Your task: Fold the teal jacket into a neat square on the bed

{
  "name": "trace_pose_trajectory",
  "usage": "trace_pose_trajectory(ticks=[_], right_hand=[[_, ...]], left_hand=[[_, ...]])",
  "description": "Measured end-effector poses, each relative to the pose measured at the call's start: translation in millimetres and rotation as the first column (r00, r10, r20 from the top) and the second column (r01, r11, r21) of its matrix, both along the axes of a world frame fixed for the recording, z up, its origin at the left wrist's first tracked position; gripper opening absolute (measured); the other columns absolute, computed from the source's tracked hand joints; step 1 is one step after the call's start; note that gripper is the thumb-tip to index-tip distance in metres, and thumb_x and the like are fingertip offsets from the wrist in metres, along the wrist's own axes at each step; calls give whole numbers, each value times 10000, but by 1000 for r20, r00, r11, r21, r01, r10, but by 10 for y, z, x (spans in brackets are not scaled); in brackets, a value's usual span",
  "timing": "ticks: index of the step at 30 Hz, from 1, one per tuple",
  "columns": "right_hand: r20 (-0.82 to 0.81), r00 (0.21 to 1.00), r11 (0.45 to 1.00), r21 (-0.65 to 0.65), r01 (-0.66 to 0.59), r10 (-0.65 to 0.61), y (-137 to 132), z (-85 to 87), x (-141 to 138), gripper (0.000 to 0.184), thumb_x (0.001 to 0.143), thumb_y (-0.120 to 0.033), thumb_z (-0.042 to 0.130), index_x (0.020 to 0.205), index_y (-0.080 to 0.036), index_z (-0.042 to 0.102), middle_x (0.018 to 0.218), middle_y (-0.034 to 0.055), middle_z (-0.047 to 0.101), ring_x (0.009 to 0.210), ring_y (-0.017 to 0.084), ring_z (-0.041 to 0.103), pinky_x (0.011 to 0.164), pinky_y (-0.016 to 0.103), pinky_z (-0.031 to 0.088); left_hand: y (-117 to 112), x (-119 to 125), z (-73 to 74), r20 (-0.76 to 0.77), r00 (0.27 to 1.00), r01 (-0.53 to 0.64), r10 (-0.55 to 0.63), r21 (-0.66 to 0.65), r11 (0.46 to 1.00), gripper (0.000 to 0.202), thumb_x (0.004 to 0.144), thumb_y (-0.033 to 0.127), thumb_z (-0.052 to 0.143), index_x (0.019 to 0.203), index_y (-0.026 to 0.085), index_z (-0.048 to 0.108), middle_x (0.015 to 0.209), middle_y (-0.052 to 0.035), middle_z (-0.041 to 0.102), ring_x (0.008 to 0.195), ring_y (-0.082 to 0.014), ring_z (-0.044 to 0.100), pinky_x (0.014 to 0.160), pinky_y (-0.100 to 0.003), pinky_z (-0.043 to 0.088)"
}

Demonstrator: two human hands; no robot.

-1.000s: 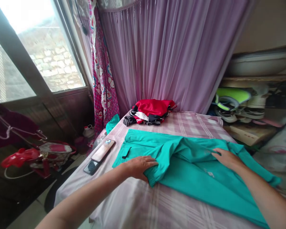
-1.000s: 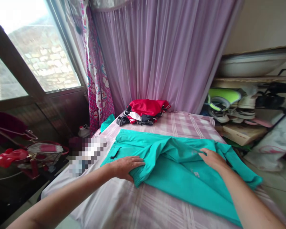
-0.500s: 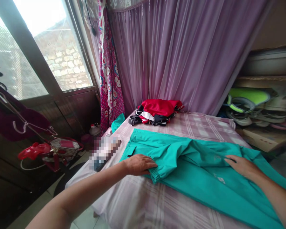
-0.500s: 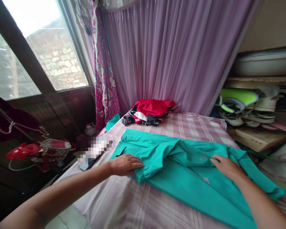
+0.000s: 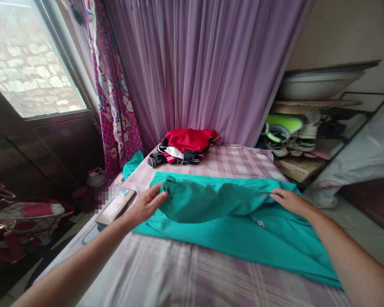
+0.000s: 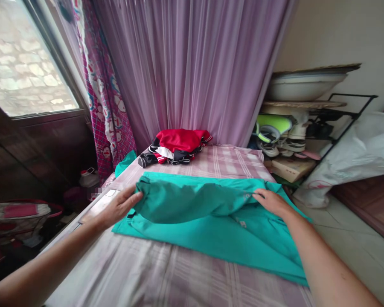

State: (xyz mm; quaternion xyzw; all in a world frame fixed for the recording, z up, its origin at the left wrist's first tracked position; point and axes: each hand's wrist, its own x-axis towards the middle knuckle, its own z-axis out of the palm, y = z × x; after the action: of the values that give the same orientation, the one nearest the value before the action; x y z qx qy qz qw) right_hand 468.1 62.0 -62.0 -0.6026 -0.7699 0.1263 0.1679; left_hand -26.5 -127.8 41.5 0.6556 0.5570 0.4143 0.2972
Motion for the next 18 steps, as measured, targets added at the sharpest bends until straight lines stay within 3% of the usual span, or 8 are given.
trace_pose_trajectory(ticks=[2,4,6,8,11,13,16,18], right_hand=[[-28,999,996,-74,-44,42,48,114,-32,279,807,-457,479,791,-262,679,857,38,741,863,255,682,781,349,530],[-30,999,998,-63,-31,29,111,160,-121,292,819,-456,473,821,-251,681,889,44,743,880,253,679,803,351,524],[-2,1000,999,-26,31,-31,159,126,-247,297,837,-430,469,875,-243,697,945,53,748,896,254,678,803,356,520],[64,987,989,21,145,-146,171,42,-373,318,865,-397,453,946,-236,715,987,72,747,909,265,676,796,376,514],[154,952,961,124,246,-263,124,-61,-522,347,910,-361,424,1049,-241,718,1051,93,735,989,289,657,859,430,489],[159,949,948,216,234,-271,65,-56,-617,353,927,-337,416,1097,-237,709,1111,100,721,1072,296,625,938,459,453],[98,971,922,346,171,-217,-80,36,-843,354,940,-294,400,1100,-210,704,1143,111,710,1097,288,603,968,441,435],[63,994,922,384,55,-86,-241,88,-1069,329,951,-283,397,1022,-216,711,1093,97,718,1038,263,621,919,390,454]], left_hand=[[222,-148,103,113,978,-183,178,33,983,697,739,793,556,1059,181,651,859,-49,671,862,-242,623,714,-326,551],[522,-319,83,142,941,-314,308,21,949,662,790,747,530,1101,172,631,803,-27,644,772,-207,622,616,-287,537],[821,-470,-75,57,925,-375,376,-29,927,556,834,656,538,1096,175,636,768,-9,622,713,-176,612,557,-253,518],[1046,-573,-330,-55,887,-461,458,-138,877,486,841,577,566,1123,187,638,762,-4,622,675,-158,602,534,-241,509],[1206,-647,-712,-160,854,-521,496,-245,818,507,819,507,616,1212,186,614,811,-36,656,652,-164,609,521,-251,503],[1234,-672,-859,-182,849,-528,496,-257,809,559,777,502,666,1232,181,609,875,-69,683,668,-180,623,520,-256,494],[1247,-700,-885,-204,865,-501,460,-275,821,649,695,533,739,1233,192,616,923,-71,699,698,-186,630,536,-249,478],[1262,-712,-827,-183,881,-472,436,-303,828,720,651,554,767,1246,182,609,849,-38,682,643,-166,603,522,-246,456]])
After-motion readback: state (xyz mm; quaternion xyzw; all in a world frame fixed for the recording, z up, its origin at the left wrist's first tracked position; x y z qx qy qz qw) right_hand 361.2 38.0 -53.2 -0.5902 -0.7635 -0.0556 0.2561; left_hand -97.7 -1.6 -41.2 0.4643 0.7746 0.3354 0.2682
